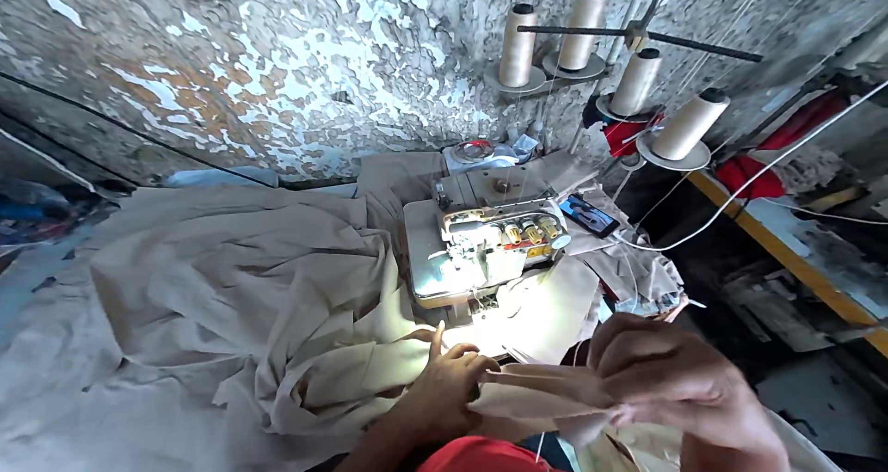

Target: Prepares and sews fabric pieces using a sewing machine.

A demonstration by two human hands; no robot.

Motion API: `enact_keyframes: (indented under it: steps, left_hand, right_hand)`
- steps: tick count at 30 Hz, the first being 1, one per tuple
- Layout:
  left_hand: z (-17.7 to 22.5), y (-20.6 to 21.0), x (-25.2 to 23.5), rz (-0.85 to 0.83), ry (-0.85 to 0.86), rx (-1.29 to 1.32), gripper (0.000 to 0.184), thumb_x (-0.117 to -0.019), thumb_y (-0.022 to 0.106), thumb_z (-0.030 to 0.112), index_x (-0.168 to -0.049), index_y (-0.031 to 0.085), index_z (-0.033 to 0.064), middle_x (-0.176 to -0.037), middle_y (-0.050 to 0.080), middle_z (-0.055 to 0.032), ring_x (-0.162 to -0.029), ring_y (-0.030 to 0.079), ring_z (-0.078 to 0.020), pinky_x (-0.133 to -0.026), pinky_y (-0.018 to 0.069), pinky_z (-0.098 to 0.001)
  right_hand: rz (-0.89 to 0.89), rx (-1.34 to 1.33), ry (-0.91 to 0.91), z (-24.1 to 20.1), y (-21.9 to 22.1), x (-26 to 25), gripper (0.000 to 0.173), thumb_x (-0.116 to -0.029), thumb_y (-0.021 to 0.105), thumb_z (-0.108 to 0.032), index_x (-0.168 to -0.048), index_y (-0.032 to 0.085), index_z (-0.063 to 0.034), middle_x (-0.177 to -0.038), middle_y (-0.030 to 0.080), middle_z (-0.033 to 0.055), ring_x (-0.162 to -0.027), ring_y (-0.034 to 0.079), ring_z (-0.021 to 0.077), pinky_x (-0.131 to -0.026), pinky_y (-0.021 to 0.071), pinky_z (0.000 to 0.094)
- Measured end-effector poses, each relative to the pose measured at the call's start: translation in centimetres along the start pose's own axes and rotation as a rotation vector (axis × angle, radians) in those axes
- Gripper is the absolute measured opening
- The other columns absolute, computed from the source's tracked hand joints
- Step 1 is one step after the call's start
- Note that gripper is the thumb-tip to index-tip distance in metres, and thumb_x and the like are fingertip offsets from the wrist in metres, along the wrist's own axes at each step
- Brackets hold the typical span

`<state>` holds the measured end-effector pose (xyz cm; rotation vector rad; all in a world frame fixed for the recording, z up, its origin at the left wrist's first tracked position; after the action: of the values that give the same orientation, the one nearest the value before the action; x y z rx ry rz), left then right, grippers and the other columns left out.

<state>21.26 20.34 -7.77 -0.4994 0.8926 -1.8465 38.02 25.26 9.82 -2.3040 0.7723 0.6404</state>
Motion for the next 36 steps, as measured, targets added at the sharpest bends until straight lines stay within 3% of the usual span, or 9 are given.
enact_keyframes:
  steps: [6,9,12,15,19,22,25,29,36]
  left_hand:
    - [-1.2,-2.1,2.5,0.295,-0.017,-0.025,0.045,-0.0772,0.080,0.039,-0.108,0.070,0.0076,-0.100,0.074,-0.0071,-0.108,0.068,-0.0281,-0.111,0.0224,-0.0739]
    - [-2.1,-4.3,3.0,0.442,-0.041,0.102,0.032,-0.0797,0.079,0.034,-0.094,0.072,0.0062,-0.094,0.073,-0.0071,-0.108,0.067,-0.0219,-0.116,0.0213,-0.0634]
    - [-3.4,-8.2,3.9,0.551,-0.101,0.535,0.020,-0.0828,0.079,0.026,-0.099,0.073,0.0169,-0.109,0.073,0.0068,-0.117,0.062,-0.0035,-0.121,0.0319,-0.0354]
    - [-2.9,-11.7,4.2,0.634,0.016,0.914,0.011,-0.0909,0.073,0.030,-0.101,0.077,0.0316,-0.108,0.074,0.0118,-0.110,0.068,-0.0065,-0.104,0.0538,-0.0324]
    - [-0.6,-11.3,4.3,0.457,0.159,1.354,0.018,-0.0977,0.064,0.035,-0.107,0.077,0.0279,-0.101,0.076,0.0104,-0.099,0.070,-0.0037,-0.098,0.0546,-0.0272]
    - [0.3,-10.0,4.2,0.297,0.205,1.601,0.022,-0.0990,0.062,0.034,-0.111,0.077,0.0236,-0.105,0.076,0.0060,-0.102,0.071,-0.0071,-0.097,0.0562,-0.0300]
    - [1.2,-9.3,4.5,0.191,0.107,1.352,0.020,-0.0975,0.065,0.034,-0.113,0.077,0.0287,-0.109,0.075,0.0140,-0.099,0.068,0.0042,-0.086,0.0556,-0.0160]
    - [0.4,-4.6,4.9,-0.194,-0.063,1.110,0.012,-0.0942,0.072,0.036,-0.103,0.073,0.0285,-0.088,0.070,0.0209,-0.077,0.063,0.0117,-0.067,0.0520,-0.0099]
    - [0.9,-3.1,3.4,-0.319,-0.085,0.989,0.017,-0.0998,0.064,0.029,-0.089,0.069,0.0172,-0.071,0.061,0.0175,-0.064,0.054,0.0116,-0.058,0.0431,-0.0091]
  right_hand:
    - [0.369,-0.263,0.094,4.1,-4.4,3.1,0.011,-0.0981,0.068,-0.033,-0.100,0.078,-0.0291,-0.094,0.072,-0.0146,-0.100,0.067,0.0040,-0.100,0.0537,0.0281]
    - [0.499,-0.666,0.196,7.3,-3.1,4.9,0.015,-0.0954,0.068,-0.031,-0.106,0.079,-0.0295,-0.101,0.075,-0.0130,-0.095,0.069,-0.0007,-0.087,0.0567,0.0184]
    - [0.294,-1.044,0.420,10.3,3.0,6.4,0.017,-0.0960,0.068,-0.030,-0.109,0.078,-0.0292,-0.100,0.077,-0.0114,-0.084,0.073,-0.0004,-0.068,0.0612,0.0191]
    - [-0.013,-0.966,0.486,12.0,6.7,7.5,0.012,-0.0960,0.069,-0.027,-0.101,0.079,-0.0309,-0.101,0.074,-0.0183,-0.095,0.066,-0.0073,-0.082,0.0538,0.0137]
    - [-0.144,-0.960,0.398,12.0,7.3,7.7,0.009,-0.0955,0.071,-0.027,-0.099,0.079,-0.0268,-0.107,0.073,-0.0142,-0.106,0.065,-0.0005,-0.094,0.0520,0.0213]
    - [-0.182,-1.015,0.383,12.4,7.8,7.8,0.007,-0.0950,0.072,-0.028,-0.095,0.078,-0.0270,-0.105,0.073,-0.0143,-0.102,0.065,-0.0014,-0.087,0.0520,0.0194]
    - [-0.031,-1.124,0.256,12.1,6.3,7.4,0.011,-0.0970,0.067,-0.032,-0.101,0.078,-0.0301,-0.107,0.074,-0.0122,-0.106,0.066,0.0034,-0.094,0.0525,0.0262]
    - [0.329,-1.244,0.095,12.0,1.6,6.5,0.019,-0.0993,0.063,-0.031,-0.111,0.077,-0.0258,-0.106,0.076,-0.0076,-0.111,0.069,0.0122,-0.112,0.0479,0.0465]
    - [0.577,-1.348,0.127,12.6,1.0,5.4,0.022,-0.0957,0.066,-0.031,-0.111,0.078,-0.0198,-0.101,0.077,-0.0013,-0.095,0.074,0.0098,-0.084,0.0600,0.0264]
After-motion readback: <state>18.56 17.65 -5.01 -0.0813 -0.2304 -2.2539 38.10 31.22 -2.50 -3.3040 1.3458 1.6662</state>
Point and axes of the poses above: each hand's wrist, its own x-axis away from the middle knuckle, its own y-axis out of the palm, z = x × y, the point moved 9 cm from there along -x, towards the middle knuckle
